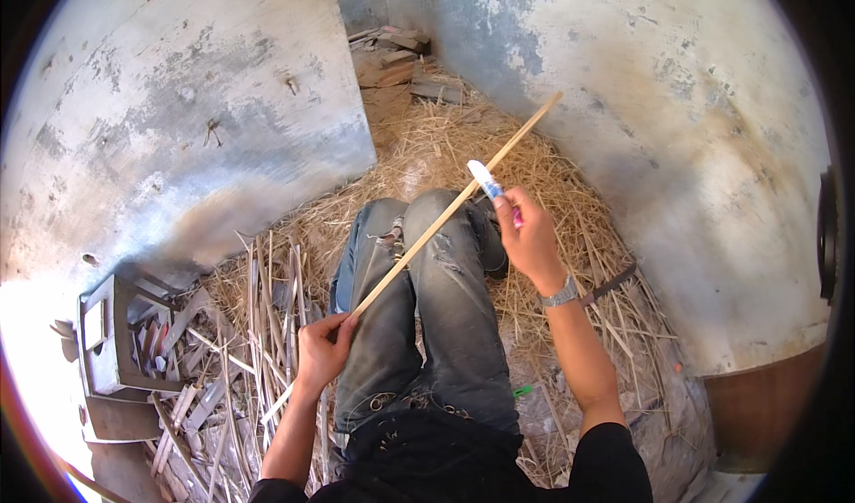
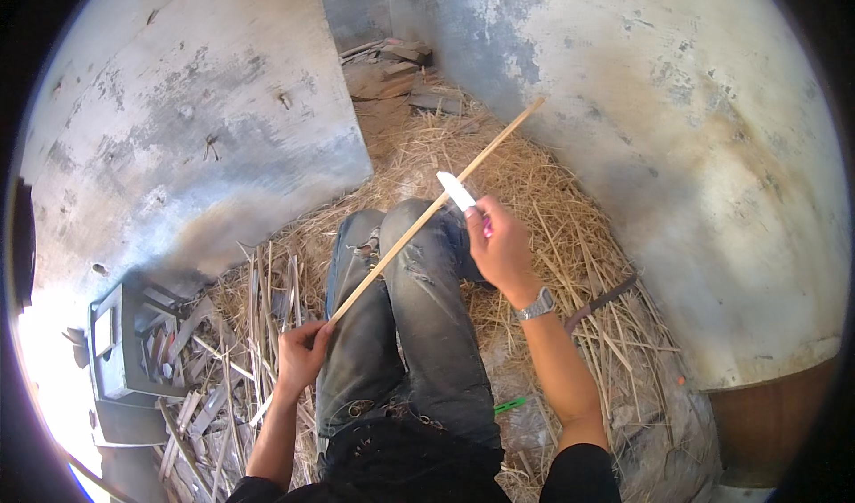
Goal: The person holds a bamboo stick and uses a small knife to shave down the surface of the wood, repeatedly running the blade along the length of the stick while sitting on the floor.
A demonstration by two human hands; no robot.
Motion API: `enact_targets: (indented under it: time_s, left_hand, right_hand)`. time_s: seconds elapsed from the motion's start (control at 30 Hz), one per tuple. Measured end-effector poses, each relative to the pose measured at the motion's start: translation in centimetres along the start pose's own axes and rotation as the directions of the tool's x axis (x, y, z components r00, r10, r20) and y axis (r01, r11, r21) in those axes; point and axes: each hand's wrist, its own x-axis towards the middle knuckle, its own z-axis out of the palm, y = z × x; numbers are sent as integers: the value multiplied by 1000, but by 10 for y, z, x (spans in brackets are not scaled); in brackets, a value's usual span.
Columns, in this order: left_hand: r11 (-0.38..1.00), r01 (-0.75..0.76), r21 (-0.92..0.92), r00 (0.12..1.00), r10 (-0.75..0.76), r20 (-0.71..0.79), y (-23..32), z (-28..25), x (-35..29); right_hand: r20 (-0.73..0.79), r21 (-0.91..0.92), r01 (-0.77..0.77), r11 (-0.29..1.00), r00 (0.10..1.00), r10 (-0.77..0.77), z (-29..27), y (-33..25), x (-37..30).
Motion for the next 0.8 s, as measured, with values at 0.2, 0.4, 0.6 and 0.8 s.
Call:
enact_targets:
  time_s: [0.2,0.4,0.6,0.8]
  left_hand:
    - [1000,1,31,1000,-1,-7,-17,-24,-20]
    - [998,-67,-4,994,66,-89,-23,-17,-15]
    - [999,-51,-1,998,51,-40,-15,-1,-13]
    - [999,-36,19,999,37,-39,-11,5,-6]
  right_hand:
    - [-272,-4,13,1000,962,-14,-9,5,57]
    - [-79,-49,379,924,921,-382,44,-25,7]
    - [-92,-35,-13,999,996,10,9,2,38]
    - [-13,-54,406,912,913,-407,37,-23,1]
